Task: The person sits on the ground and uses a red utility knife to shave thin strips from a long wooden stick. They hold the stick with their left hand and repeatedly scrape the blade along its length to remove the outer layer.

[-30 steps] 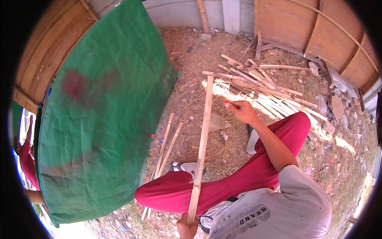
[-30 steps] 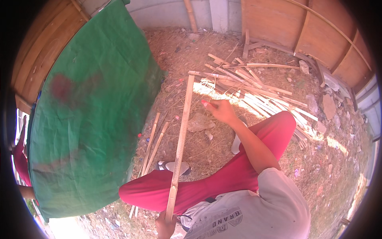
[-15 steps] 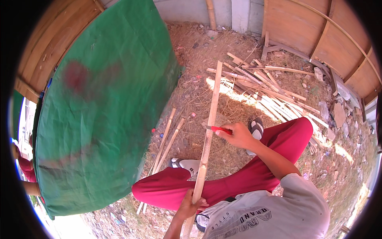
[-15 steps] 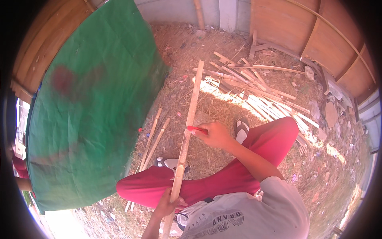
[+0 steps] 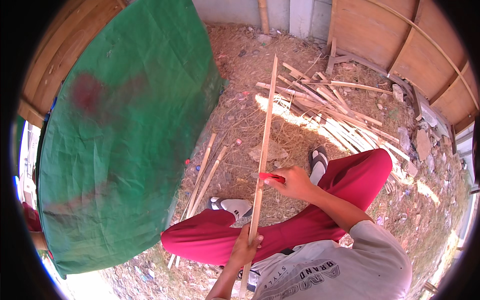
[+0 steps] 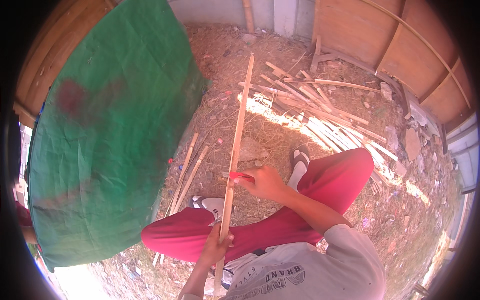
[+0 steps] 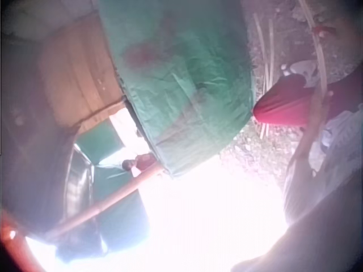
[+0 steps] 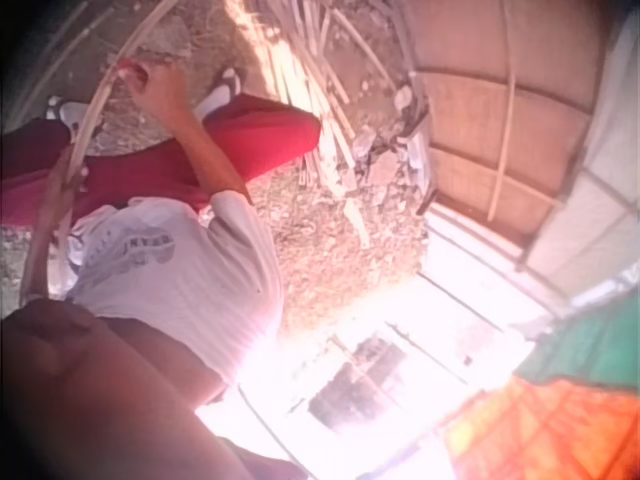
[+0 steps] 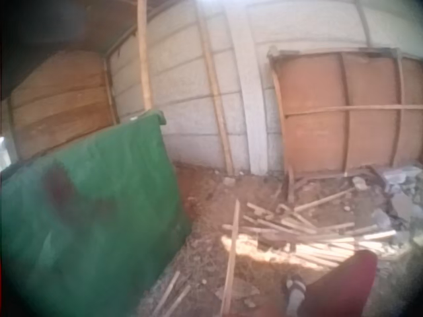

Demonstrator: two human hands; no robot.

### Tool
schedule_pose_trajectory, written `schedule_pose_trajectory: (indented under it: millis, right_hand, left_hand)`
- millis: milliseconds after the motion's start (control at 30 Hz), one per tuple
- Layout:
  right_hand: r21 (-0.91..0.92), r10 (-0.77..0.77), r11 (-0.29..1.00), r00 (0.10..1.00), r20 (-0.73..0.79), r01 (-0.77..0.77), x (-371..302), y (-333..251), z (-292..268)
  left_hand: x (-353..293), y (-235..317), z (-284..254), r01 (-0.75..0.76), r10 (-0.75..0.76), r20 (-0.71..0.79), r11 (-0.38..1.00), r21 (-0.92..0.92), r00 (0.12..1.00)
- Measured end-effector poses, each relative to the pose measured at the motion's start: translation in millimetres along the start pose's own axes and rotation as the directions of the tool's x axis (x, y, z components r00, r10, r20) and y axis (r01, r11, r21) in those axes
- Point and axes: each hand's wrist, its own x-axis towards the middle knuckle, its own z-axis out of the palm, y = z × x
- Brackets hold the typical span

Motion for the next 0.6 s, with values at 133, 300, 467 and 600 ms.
schedule_pose_trajectory:
  millis: [133,300,467,600]
  right_hand:
    - [0.006,0.003,1.000,0.999,0.038,-0.003,2,-6,-1]
    - [0.060,0.045,0.997,0.998,0.044,-0.048,-1,-2,4]
    - [0.022,0.066,0.997,0.994,0.083,-0.068,0,-6,0]
    - [0.030,0.062,0.997,0.995,0.075,-0.065,0,-4,-1]
  left_hand:
    - [3,3,-1,0.072,-0.066,0.066,0.993,-0.091,0.996]
    - [5,-3,-2,0.015,-0.010,0.070,0.997,-0.072,0.998]
    - [6,0,5,-0.106,0.156,-0.109,0.924,0.368,0.982]
    - [4,15,8,-0.041,0.083,-0.124,0.949,0.312,0.989]
